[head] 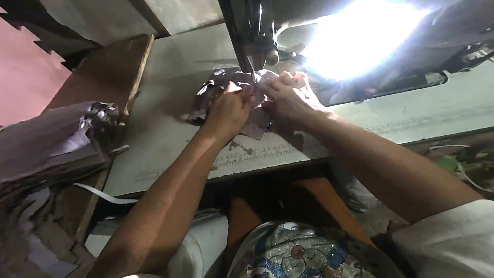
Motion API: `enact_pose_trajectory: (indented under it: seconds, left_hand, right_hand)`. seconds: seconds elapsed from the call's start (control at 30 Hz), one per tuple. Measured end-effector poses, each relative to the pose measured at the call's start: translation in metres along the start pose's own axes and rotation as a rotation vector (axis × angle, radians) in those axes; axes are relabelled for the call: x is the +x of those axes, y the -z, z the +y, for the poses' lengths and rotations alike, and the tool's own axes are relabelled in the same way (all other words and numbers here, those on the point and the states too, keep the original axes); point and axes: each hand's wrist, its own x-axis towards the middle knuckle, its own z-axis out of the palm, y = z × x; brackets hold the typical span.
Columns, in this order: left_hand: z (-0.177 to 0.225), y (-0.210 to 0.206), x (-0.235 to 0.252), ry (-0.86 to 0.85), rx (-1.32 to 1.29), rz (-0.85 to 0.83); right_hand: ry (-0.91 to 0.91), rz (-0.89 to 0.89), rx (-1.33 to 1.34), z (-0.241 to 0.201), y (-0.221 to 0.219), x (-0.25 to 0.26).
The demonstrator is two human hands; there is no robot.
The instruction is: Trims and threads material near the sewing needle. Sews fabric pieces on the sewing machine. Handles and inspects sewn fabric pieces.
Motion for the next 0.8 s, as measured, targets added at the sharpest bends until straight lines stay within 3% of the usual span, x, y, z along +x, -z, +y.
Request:
enact_pose_trajectory:
  seconds: [0.1, 0.27, 0.33, 0.63, 0.8]
  left_hand:
    - [-0.015, 0.012, 0.003, -0.063, -0.026, 0.016]
    - [-0.042, 0.007, 0.000, -0.446, -0.028, 0.124]
    - [-0.047, -0.001, -0.002, -0.477, -0.028, 0.120]
    - [-0.026, -0.007, -0.012, -0.232, -0.038, 0.165]
    - [-0.010, -0.015, -0.006, -0.119, 0.140, 0.137]
  right_hand:
    - [-0.041, 0.012, 0.148, 0.003, -0.005, -0.001]
    - [0.067, 0.035, 0.130, -0.014, 0.008, -0.012]
    - [0.112, 0.016, 0.119, -0.014, 0.000, -0.012]
    - [0.077, 0.067, 0.086, -0.009, -0.005, -0.011]
    - [-0.007, 0.038, 0.075, 0.001, -0.004, -0.002]
